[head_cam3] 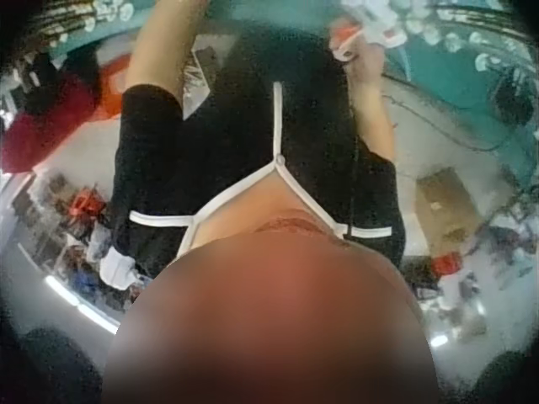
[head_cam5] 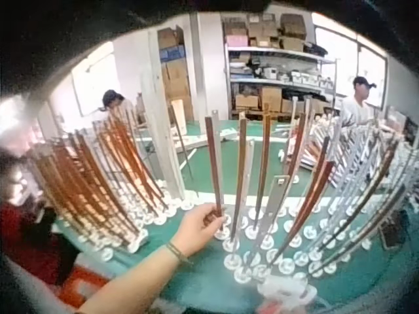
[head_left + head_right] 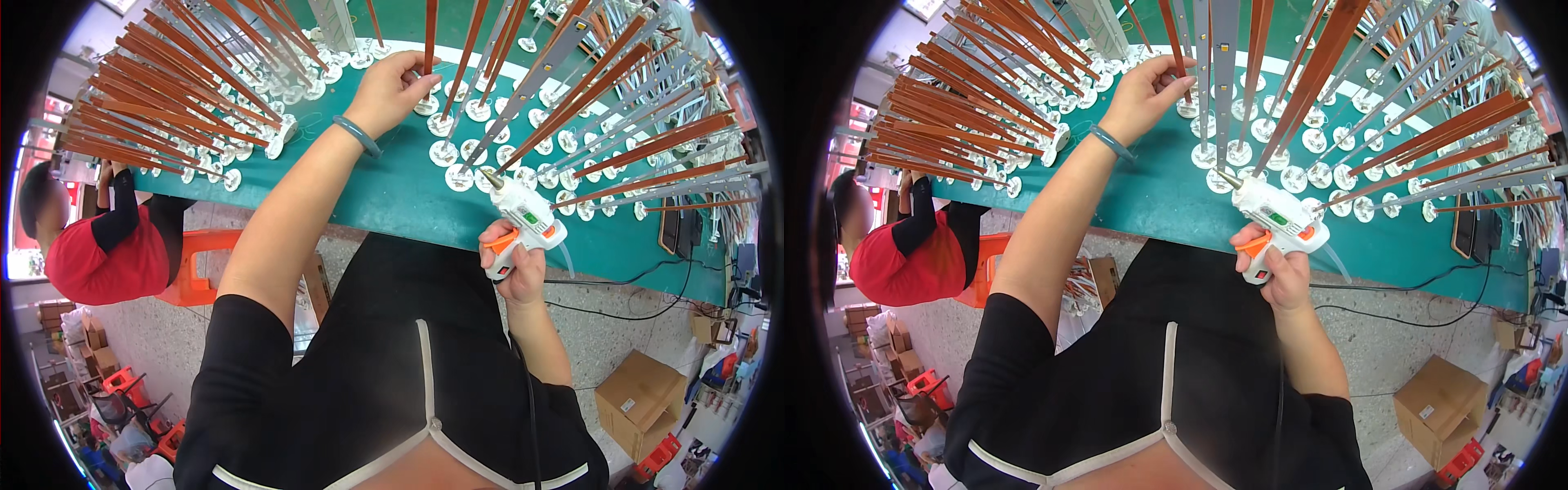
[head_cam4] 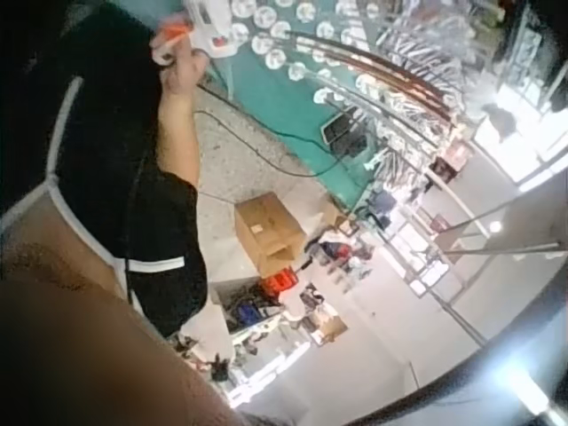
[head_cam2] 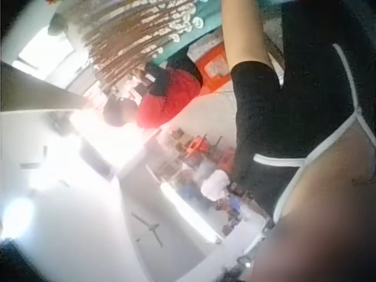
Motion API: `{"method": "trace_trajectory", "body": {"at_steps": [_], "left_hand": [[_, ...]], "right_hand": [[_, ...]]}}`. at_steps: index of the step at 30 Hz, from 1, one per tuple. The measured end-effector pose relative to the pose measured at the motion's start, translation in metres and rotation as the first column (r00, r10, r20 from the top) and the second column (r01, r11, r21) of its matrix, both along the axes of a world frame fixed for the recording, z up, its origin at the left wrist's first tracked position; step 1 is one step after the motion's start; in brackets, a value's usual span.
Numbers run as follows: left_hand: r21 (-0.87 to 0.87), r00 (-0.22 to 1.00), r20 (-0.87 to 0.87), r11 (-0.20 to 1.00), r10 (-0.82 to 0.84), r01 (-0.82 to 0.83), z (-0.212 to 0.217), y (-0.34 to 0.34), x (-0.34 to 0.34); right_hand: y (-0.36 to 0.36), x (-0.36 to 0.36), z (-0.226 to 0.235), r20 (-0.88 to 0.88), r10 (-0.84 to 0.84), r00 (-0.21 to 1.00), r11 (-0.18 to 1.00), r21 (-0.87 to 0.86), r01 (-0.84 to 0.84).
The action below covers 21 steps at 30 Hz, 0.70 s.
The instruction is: Applying hot glue to circular bases and inserting wooden sticks at a manual workstation.
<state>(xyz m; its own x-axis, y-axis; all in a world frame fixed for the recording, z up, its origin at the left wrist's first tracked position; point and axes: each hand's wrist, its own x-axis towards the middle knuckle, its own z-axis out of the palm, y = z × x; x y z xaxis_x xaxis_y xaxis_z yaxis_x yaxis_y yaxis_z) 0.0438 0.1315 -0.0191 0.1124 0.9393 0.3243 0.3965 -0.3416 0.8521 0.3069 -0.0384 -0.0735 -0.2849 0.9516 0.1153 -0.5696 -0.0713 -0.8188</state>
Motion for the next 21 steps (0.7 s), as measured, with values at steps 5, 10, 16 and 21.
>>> {"method": "trace_trajectory", "body": {"at_steps": [5,10,16,21], "left_hand": [[0.149,0.965,0.187,0.965,0.185,-0.214,-0.003,-0.004,-0.012],[0.184,0.818,0.27,0.807,0.508,-0.561,-0.004,0.029,-0.048],[0.145,0.748,-0.085,0.751,0.658,-0.644,0.003,0.053,-0.047],[0.33,0.708,-0.153,0.711,0.69,-0.621,-0.007,0.052,-0.063]], "right_hand": [[0.001,0.002,-0.003,0.017,0.021,1.0,1.0,-0.014,-0.021],[-0.001,0.002,-0.002,0.024,0.051,0.998,0.999,-0.017,-0.051],[-0.002,0.003,-0.004,0.056,0.066,0.996,0.998,0.004,-0.066],[-0.002,0.004,-0.006,0.061,0.077,0.995,0.997,0.015,-0.078]]}}
